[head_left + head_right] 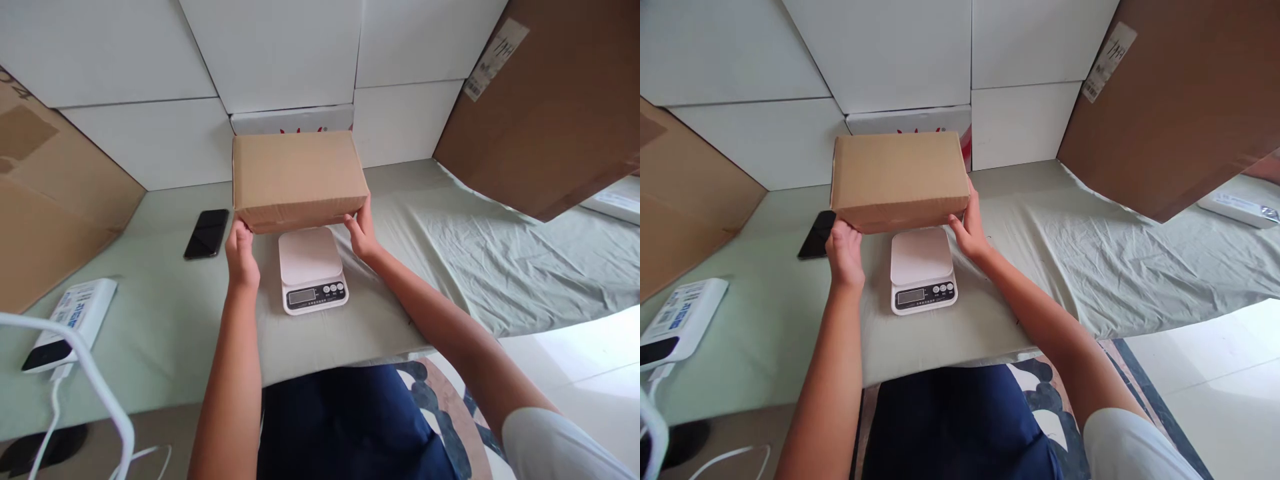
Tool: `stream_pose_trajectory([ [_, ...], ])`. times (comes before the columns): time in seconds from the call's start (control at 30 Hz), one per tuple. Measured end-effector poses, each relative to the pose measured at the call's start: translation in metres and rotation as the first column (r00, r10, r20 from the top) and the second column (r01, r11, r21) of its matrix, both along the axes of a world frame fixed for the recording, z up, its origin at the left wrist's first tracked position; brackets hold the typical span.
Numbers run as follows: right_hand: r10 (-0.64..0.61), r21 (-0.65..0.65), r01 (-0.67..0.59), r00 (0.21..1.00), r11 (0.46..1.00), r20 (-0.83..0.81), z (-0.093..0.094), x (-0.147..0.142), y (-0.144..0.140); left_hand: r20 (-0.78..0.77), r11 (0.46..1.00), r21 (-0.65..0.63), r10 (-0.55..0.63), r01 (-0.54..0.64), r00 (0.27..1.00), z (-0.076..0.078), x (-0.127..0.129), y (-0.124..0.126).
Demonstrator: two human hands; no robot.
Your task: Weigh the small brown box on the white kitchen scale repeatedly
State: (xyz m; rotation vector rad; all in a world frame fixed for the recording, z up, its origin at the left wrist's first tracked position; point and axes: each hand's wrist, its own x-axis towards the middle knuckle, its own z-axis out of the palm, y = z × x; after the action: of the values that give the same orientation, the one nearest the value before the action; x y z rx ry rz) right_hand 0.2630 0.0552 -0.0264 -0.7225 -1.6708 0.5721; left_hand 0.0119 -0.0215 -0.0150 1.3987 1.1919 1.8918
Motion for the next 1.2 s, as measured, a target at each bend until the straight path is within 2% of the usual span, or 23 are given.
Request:
stream_pose_trajectory([
  [0.1,0.005,0.009,-0.006,1.000,1.000,0.024,-0.003,0.010,-0.029,-0.009,0.998,0.056,-0.036,0.036,0.999,-0.003,0.008,-0.034],
  [0.23,0.053,-0.079,-0.051,0.998,0.996,0.017,-0.017,0.021,-0.063,-0.019,0.996,-0.069,-0.052,0.051,0.998,-0.018,0.016,-0.079],
  [0.37,0.056,-0.120,-0.052,0.998,0.991,0.033,-0.021,0.023,-0.084,-0.017,0.990,-0.140,-0.033,0.030,0.999,-0.030,0.017,-0.101],
  [0.73,-0.006,-0.082,0.015,0.995,0.997,0.103,-0.019,0.023,-0.089,0.030,0.981,-0.194,-0.018,0.024,0.999,-0.031,0.015,-0.099],
  [1.2,0.007,-0.063,-0.002,0.996,0.998,0.084,-0.014,0.022,-0.089,0.047,0.979,-0.200,-0.021,0.030,0.999,-0.029,0.016,-0.099],
])
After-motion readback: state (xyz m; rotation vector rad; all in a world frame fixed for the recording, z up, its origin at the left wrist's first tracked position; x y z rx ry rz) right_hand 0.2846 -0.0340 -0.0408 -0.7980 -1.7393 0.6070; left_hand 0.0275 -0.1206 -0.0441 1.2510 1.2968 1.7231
